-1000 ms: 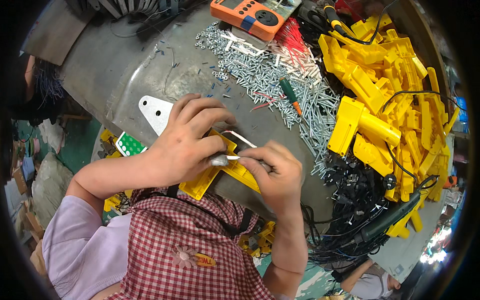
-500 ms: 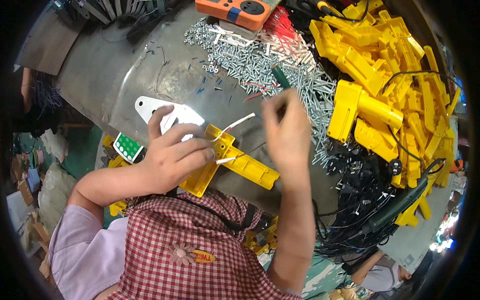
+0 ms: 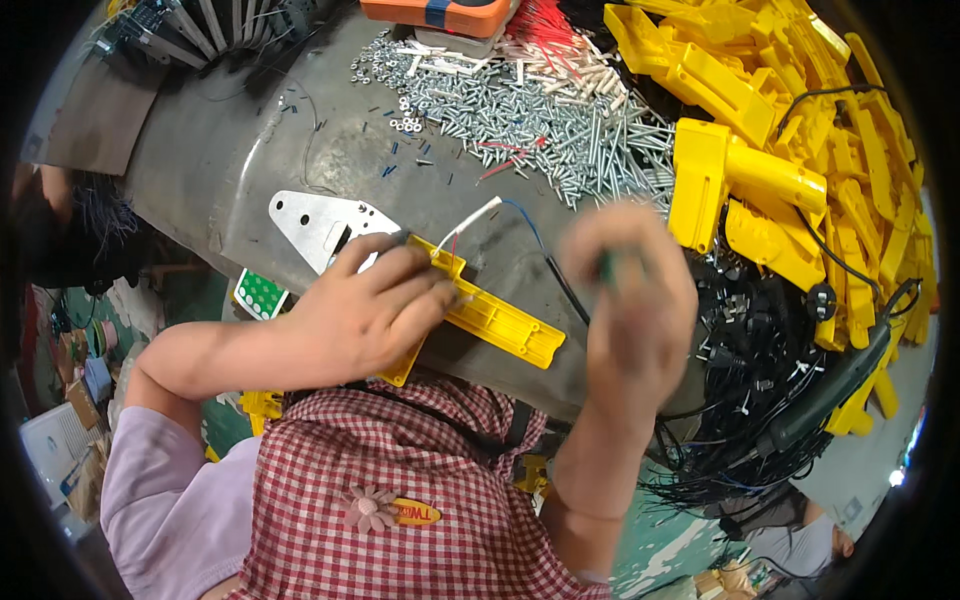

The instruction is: The person assembles an electric tool by connecting and soldering wires with a soldering iron, fitting the components inside the plastic housing, and securing the casing with an electric screwdriver.

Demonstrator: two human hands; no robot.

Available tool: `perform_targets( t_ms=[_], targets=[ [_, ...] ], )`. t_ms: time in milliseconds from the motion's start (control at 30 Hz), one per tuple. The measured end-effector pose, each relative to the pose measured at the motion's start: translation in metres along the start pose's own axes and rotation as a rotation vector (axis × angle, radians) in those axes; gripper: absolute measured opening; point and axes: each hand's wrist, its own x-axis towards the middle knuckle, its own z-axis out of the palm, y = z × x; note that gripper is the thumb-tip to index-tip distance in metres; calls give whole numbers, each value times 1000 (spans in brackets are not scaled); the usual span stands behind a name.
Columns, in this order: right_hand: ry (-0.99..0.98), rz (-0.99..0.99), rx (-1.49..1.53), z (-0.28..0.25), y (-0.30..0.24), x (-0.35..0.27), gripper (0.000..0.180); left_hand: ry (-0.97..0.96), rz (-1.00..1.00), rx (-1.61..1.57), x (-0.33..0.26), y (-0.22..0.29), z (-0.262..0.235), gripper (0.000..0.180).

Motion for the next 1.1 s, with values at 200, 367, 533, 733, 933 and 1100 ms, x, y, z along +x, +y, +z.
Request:
perform_targets(
  t_ms=[200, 367, 533, 733, 933, 1100],
  targets=[
    [65, -73, 37, 16, 0, -30, 48, -63, -67, 12, -22, 15, -3, 38],
    [-154, 78, 384, 41, -11, -23, 50, 9, -74, -6, -22, 15, 1, 38],
    [-60, 175, 562, 48, 8, -22, 61, 18, -81, -42, -21, 15, 3, 35],
    [-190, 228, 612, 44, 2, -11, 61, 31, -78, -47, -19, 14, 4, 32],
    [273, -83, -111, 94, -4, -13, 59, 84, -39, -114, -19, 7, -1, 35],
    [-203, 202, 468, 56, -10, -10, 34, 350, 91, -259, -19, -15, -14, 29]
  ],
)
